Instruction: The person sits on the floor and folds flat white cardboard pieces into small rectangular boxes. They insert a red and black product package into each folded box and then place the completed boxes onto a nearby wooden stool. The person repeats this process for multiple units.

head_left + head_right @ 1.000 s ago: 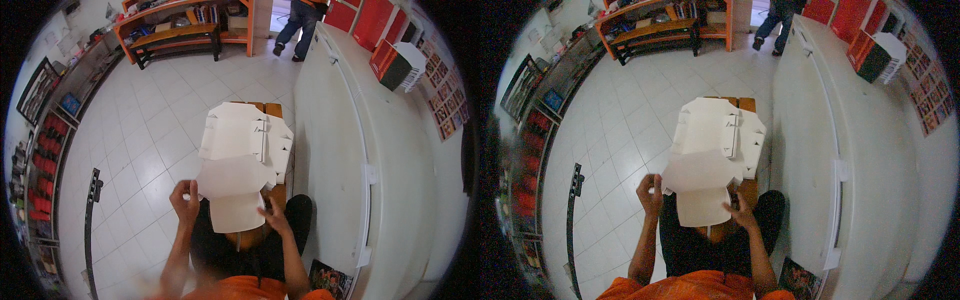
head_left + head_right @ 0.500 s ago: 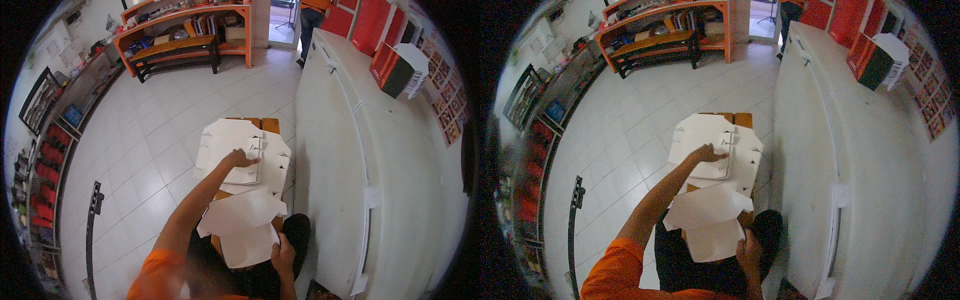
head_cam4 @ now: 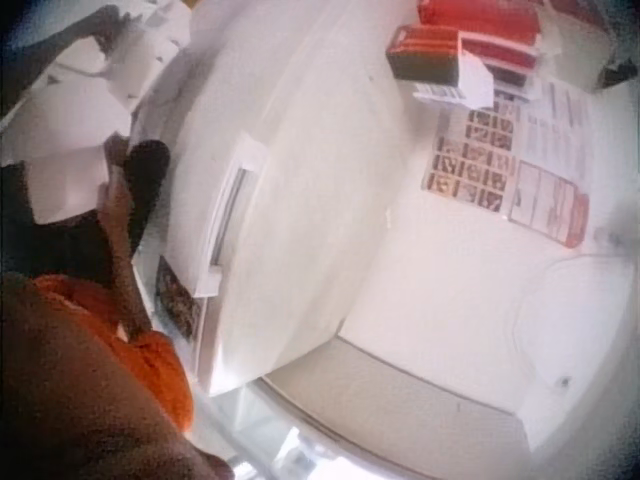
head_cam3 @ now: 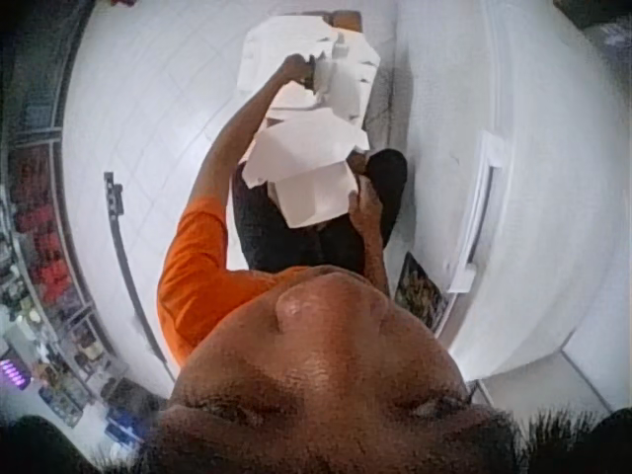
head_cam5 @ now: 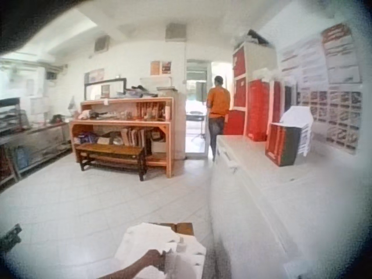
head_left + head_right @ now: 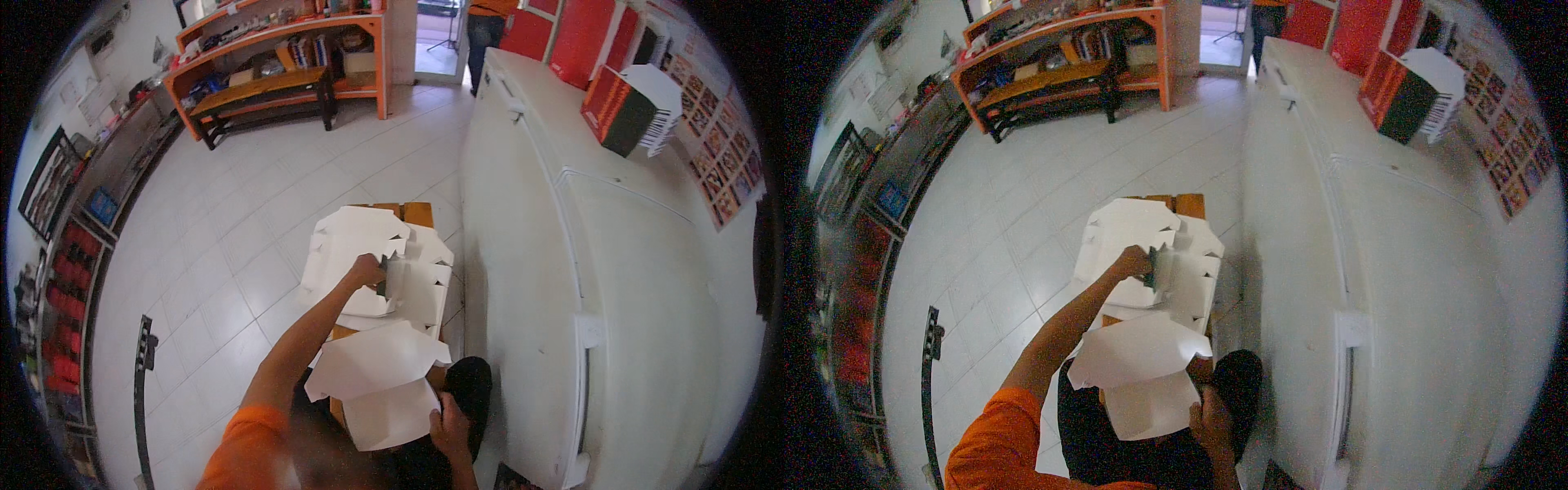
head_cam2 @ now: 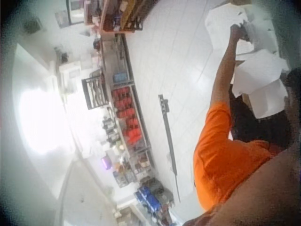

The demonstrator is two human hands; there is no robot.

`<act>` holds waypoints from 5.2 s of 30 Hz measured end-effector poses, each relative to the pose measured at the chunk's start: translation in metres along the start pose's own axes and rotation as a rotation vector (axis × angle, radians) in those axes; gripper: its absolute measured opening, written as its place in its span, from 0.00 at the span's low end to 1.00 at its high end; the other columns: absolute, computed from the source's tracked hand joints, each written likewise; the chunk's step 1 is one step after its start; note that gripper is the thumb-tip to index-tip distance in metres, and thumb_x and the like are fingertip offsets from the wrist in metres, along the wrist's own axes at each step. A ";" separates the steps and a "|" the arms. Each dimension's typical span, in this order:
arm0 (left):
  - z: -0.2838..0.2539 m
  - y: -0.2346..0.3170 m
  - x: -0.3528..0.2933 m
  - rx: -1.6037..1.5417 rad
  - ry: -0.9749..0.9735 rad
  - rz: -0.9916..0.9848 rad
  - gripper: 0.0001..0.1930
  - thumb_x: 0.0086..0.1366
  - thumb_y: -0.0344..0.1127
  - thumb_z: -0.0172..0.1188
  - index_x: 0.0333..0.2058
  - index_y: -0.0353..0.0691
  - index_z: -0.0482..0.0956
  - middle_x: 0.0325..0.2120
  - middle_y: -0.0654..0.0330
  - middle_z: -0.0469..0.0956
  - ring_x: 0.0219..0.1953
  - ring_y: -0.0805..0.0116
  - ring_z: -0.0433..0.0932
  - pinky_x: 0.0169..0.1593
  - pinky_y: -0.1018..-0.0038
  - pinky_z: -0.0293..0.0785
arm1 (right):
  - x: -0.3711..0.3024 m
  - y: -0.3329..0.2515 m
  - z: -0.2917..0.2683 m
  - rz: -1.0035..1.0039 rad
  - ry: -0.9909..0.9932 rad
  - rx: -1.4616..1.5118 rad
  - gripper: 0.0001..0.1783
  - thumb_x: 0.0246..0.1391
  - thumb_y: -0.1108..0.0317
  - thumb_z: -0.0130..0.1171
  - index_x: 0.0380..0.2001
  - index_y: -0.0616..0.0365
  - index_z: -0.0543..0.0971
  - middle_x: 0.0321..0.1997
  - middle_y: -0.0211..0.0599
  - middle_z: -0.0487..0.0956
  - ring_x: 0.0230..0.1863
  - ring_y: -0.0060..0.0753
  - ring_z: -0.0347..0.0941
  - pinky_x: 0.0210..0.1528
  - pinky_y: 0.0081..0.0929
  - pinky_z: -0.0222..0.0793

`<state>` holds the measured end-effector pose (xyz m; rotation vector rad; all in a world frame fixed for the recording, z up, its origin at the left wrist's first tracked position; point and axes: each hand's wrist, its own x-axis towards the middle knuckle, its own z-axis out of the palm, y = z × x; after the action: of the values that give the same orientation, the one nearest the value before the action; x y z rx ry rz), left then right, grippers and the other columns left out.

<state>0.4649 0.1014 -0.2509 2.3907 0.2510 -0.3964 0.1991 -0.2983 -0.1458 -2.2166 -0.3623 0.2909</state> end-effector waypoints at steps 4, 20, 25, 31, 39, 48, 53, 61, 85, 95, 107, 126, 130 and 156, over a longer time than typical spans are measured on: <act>-0.002 0.038 -0.009 -0.586 -0.039 -0.135 0.11 0.53 0.27 0.65 0.33 0.25 0.80 0.32 0.48 0.82 0.32 0.58 0.85 0.29 0.61 0.87 | -0.006 0.018 0.005 0.017 0.082 -0.061 0.21 0.57 0.66 0.51 0.52 0.66 0.71 0.49 0.61 0.77 0.51 0.62 0.75 0.54 0.48 0.69; -0.201 0.086 -0.216 -0.724 0.726 0.219 0.15 0.67 0.32 0.59 0.50 0.34 0.76 0.39 0.59 0.81 0.35 0.71 0.79 0.39 0.71 0.77 | -0.013 -0.066 -0.064 -0.219 0.293 0.068 0.37 0.59 0.50 0.61 0.62 0.64 0.65 0.66 0.59 0.64 0.68 0.58 0.60 0.70 0.48 0.53; -0.181 0.144 -0.394 -1.049 0.948 0.318 0.19 0.69 0.37 0.61 0.52 0.32 0.73 0.42 0.60 0.80 0.44 0.71 0.78 0.50 0.73 0.73 | 0.003 -0.181 -0.059 -0.602 0.201 0.031 0.44 0.49 0.49 0.71 0.62 0.59 0.64 0.71 0.60 0.57 0.72 0.62 0.53 0.71 0.55 0.49; -0.102 0.173 -0.513 -1.345 1.050 0.304 0.18 0.65 0.34 0.65 0.50 0.34 0.73 0.45 0.57 0.81 0.47 0.69 0.79 0.54 0.69 0.74 | 0.026 -0.265 0.017 -0.908 -0.015 0.280 0.41 0.54 0.52 0.65 0.68 0.51 0.63 0.71 0.53 0.62 0.69 0.55 0.61 0.69 0.47 0.56; -0.082 0.131 -0.528 -1.488 1.275 0.171 0.06 0.67 0.31 0.62 0.40 0.38 0.78 0.33 0.62 0.82 0.33 0.74 0.81 0.37 0.77 0.79 | -0.015 -0.278 0.042 -1.204 -0.027 0.254 0.31 0.55 0.70 0.63 0.63 0.50 0.71 0.68 0.44 0.69 0.64 0.47 0.70 0.56 0.34 0.76; -0.061 0.156 -0.510 -1.263 1.233 0.284 0.14 0.76 0.42 0.50 0.43 0.35 0.76 0.37 0.61 0.79 0.39 0.74 0.77 0.44 0.75 0.76 | 0.014 -0.294 0.021 -0.964 -0.346 0.378 0.27 0.59 0.63 0.62 0.61 0.57 0.72 0.70 0.47 0.65 0.71 0.51 0.60 0.66 0.42 0.65; -0.059 0.163 -0.516 -1.448 1.157 0.295 0.16 0.76 0.44 0.49 0.40 0.36 0.76 0.34 0.63 0.78 0.36 0.75 0.76 0.40 0.76 0.73 | -0.010 -0.286 0.042 -1.041 -0.091 0.373 0.22 0.58 0.68 0.63 0.57 0.56 0.78 0.71 0.47 0.64 0.71 0.50 0.60 0.70 0.40 0.60; -0.057 0.141 -0.521 -0.894 1.357 0.270 0.14 0.75 0.39 0.50 0.41 0.32 0.76 0.35 0.61 0.78 0.36 0.75 0.72 0.40 0.76 0.70 | -0.009 -0.294 0.073 -0.836 -0.317 0.698 0.18 0.67 0.61 0.52 0.56 0.54 0.77 0.62 0.47 0.72 0.63 0.51 0.68 0.64 0.41 0.64; -0.033 0.122 -0.618 -0.768 0.831 -0.245 0.21 0.71 0.30 0.52 0.61 0.43 0.63 0.27 0.59 0.79 0.22 0.78 0.74 0.26 0.79 0.70 | -0.041 -0.273 0.056 -0.995 -0.628 0.346 0.33 0.49 0.42 0.68 0.47 0.59 0.79 0.49 0.49 0.74 0.52 0.53 0.73 0.59 0.44 0.67; -0.081 0.059 -0.686 -1.104 0.720 -0.062 0.38 0.62 0.54 0.62 0.59 0.27 0.67 0.44 0.50 0.81 0.47 0.61 0.81 0.49 0.68 0.78 | -0.002 -0.263 0.062 -0.137 -0.388 1.116 0.25 0.61 0.45 0.58 0.42 0.59 0.79 0.41 0.43 0.81 0.44 0.51 0.78 0.50 0.37 0.74; -0.085 0.146 -0.650 -0.168 0.304 -0.338 0.09 0.57 0.32 0.66 0.36 0.38 0.79 0.24 0.54 0.82 0.26 0.57 0.81 0.34 0.65 0.78 | -0.008 -0.281 0.048 -0.811 -0.417 0.482 0.19 0.62 0.60 0.59 0.51 0.60 0.79 0.45 0.35 0.81 0.50 0.36 0.76 0.56 0.32 0.68; -0.038 0.131 -0.616 -0.908 0.232 -0.598 0.19 0.71 0.47 0.58 0.45 0.33 0.79 0.24 0.64 0.78 0.25 0.78 0.72 0.29 0.76 0.72 | -0.014 -0.275 0.019 -0.708 -0.663 0.067 0.15 0.53 0.59 0.66 0.43 0.49 0.82 0.44 0.35 0.74 0.50 0.40 0.71 0.57 0.44 0.61; -0.042 0.121 -0.618 -0.903 0.255 -0.272 0.20 0.70 0.47 0.59 0.44 0.32 0.80 0.28 0.64 0.80 0.32 0.77 0.75 0.36 0.74 0.76 | -0.022 -0.283 0.016 -0.858 -0.734 0.220 0.12 0.54 0.60 0.64 0.41 0.50 0.83 0.45 0.38 0.74 0.51 0.43 0.72 0.56 0.44 0.65; -0.013 0.207 -0.539 -1.486 1.206 -0.028 0.18 0.73 0.48 0.54 0.35 0.36 0.76 0.26 0.65 0.76 0.27 0.78 0.71 0.31 0.78 0.69 | -0.025 -0.239 0.034 -1.148 0.012 0.184 0.27 0.48 0.59 0.70 0.53 0.48 0.78 0.57 0.31 0.76 0.56 0.42 0.72 0.60 0.46 0.70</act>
<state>0.0228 -0.0826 0.0718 0.8555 0.7516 0.9762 0.1264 -0.1400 0.0235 -1.5170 -1.4274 -0.3034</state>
